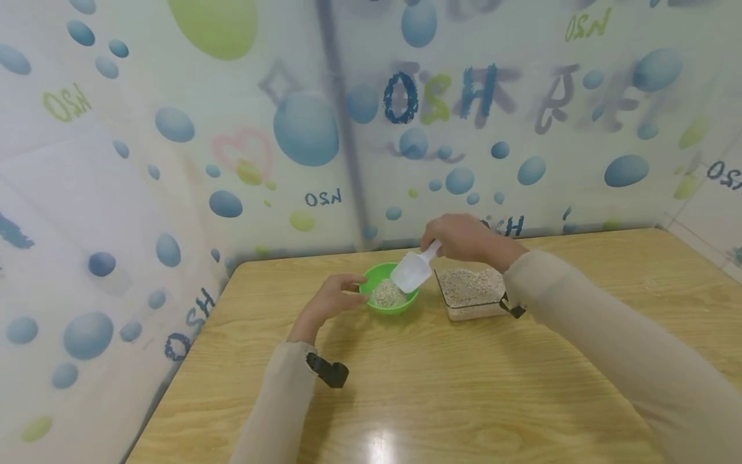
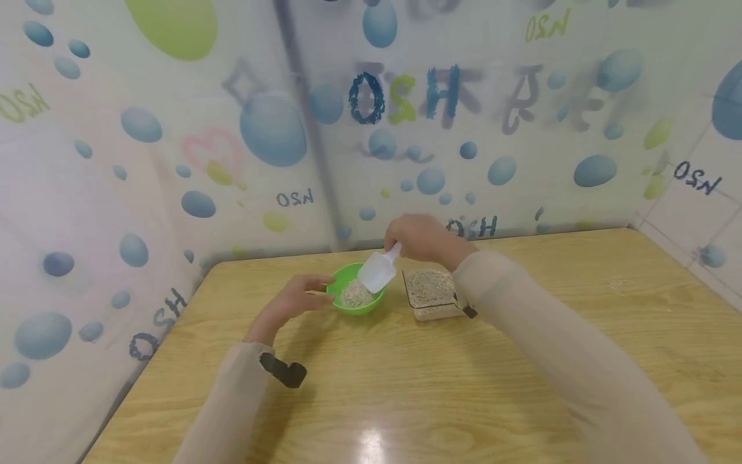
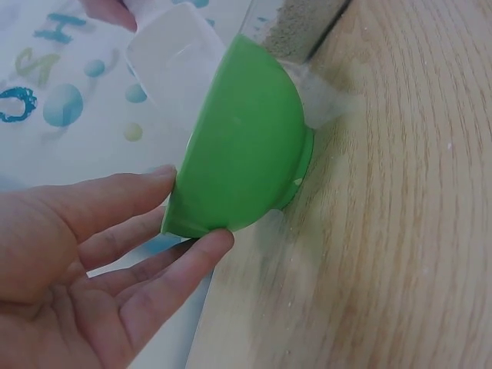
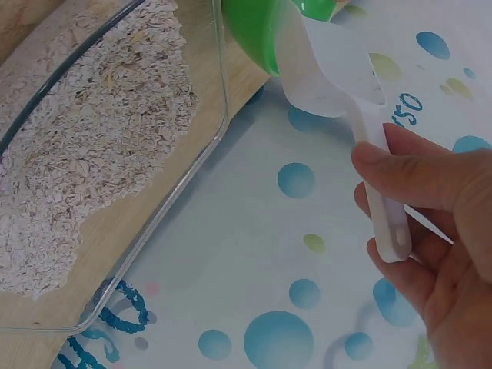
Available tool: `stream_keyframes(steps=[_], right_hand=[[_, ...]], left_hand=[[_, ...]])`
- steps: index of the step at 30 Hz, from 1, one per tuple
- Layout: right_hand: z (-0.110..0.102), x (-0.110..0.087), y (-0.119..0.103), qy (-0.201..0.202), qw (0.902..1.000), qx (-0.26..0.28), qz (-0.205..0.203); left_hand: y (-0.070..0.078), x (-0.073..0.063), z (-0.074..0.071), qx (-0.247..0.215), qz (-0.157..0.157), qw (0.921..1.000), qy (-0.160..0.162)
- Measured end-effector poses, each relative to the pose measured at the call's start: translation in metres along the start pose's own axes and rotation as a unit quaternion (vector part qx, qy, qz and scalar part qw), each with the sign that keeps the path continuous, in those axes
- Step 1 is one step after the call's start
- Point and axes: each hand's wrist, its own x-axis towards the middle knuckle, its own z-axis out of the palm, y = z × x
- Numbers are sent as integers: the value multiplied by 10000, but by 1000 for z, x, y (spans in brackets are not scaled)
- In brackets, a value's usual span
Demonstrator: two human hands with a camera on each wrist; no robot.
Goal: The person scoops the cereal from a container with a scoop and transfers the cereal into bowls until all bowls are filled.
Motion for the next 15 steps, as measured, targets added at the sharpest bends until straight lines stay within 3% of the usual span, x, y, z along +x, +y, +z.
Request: stream_keyframes(steps=[10,15], right_hand=[[2,-12,10,284,9996,0,13],[-2,-21,17,280,9996,-35,68]], left_hand=[[-1,-1,-3,-81,-80,9997,205],[0,-2,-6,-66,41,9997,225]])
